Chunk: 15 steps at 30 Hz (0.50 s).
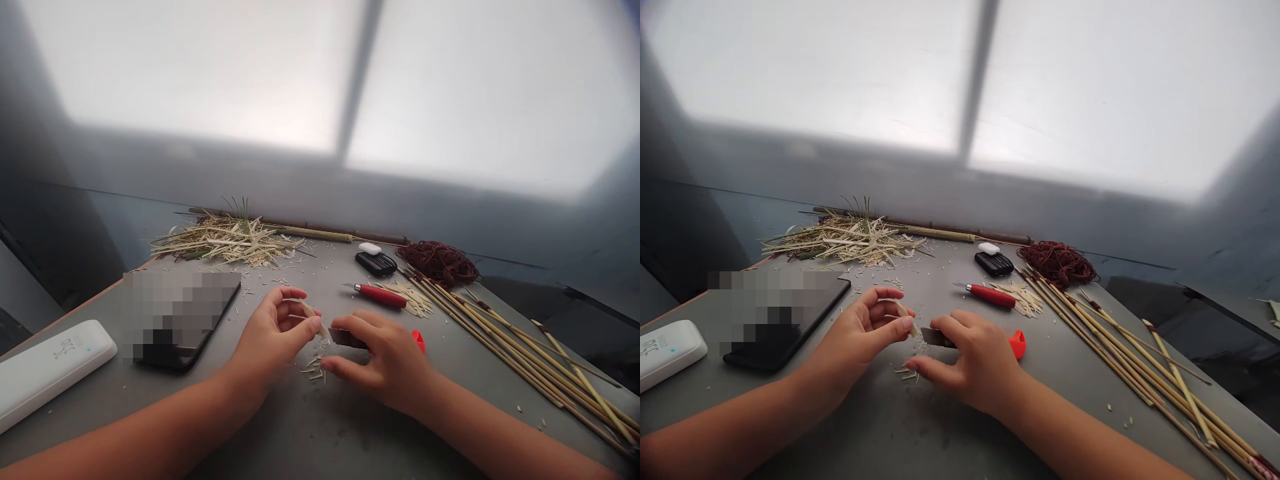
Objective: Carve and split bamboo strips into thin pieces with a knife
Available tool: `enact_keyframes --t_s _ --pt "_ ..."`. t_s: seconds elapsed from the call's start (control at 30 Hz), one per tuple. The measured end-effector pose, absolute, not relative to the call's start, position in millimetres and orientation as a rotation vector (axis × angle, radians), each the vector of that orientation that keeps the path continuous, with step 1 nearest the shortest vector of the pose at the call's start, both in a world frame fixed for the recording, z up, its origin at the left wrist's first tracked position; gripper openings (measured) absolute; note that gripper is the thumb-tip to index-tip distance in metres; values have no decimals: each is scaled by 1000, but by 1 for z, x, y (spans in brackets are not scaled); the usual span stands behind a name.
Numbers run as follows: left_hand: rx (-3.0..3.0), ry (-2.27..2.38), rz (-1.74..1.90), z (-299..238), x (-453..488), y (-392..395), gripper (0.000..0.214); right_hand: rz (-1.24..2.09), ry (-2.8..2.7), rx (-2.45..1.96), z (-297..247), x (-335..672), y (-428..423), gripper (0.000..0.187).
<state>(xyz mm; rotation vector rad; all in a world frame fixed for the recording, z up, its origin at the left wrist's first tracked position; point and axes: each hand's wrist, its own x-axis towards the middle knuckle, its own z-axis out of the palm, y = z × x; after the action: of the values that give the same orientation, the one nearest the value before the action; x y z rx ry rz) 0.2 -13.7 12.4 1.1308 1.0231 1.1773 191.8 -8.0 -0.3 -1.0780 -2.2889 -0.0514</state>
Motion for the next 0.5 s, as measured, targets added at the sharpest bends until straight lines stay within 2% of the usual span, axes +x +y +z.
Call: enact_keyframes --t_s 0.07,0.2,0.37,0.5 --pt "1128 1006 1159 14 0 -15 41 -81 -2286 -1033 -1 192 -8 37" --pt "1134 1000 1089 17 0 -17 31 -190 -2163 -928 -4 194 -7 26" --pt "1060 972 1102 18 1 -17 28 -180 -2147 -880 -1 195 -8 33" --pt "1130 975 1003 15 3 -16 25 -181 -2237 -666 5 194 -12 18"
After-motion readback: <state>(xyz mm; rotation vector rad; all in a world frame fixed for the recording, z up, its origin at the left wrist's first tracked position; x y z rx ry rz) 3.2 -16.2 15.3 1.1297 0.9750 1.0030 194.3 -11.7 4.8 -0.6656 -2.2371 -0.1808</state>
